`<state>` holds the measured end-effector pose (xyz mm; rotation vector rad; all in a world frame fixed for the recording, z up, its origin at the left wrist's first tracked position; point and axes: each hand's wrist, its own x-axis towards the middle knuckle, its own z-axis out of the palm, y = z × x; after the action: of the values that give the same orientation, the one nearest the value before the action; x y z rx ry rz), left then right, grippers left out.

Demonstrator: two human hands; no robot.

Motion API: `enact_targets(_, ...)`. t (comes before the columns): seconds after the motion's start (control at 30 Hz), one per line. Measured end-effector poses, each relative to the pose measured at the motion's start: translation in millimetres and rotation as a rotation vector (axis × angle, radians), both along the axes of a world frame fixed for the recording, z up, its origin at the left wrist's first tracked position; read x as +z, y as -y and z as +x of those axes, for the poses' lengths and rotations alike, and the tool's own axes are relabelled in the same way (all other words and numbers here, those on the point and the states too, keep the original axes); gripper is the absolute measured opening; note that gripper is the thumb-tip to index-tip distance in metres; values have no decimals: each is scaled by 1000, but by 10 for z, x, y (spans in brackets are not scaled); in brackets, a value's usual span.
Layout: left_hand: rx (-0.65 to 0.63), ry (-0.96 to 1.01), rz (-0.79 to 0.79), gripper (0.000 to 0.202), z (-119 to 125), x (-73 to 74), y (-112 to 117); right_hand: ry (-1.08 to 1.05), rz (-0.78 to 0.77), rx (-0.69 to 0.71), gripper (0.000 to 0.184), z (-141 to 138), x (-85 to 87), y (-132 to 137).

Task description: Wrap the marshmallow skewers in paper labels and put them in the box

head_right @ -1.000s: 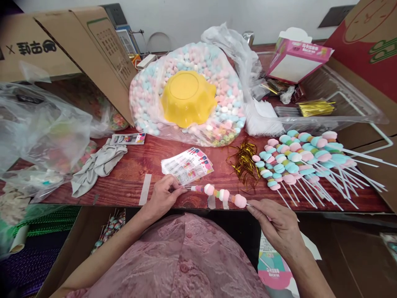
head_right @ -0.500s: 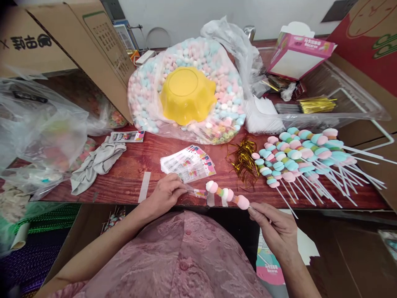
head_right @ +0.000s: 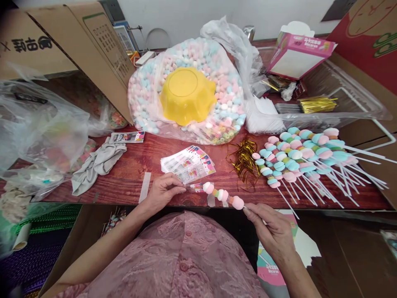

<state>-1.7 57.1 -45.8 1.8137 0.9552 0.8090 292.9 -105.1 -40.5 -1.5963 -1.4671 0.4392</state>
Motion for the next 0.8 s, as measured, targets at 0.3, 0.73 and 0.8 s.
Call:
enact_targets(0.3,-28,20,24,5,-9,-19,7,-66,21,-102,11,-73,245,73)
enact_targets(0.73,-93,-40,188,7,-18,-9,31,551,182,154,20,-31,65,117)
enact_targets(0.8,-129,-61,234,9,-20,0,36,598,178,173,19,-4,106,101)
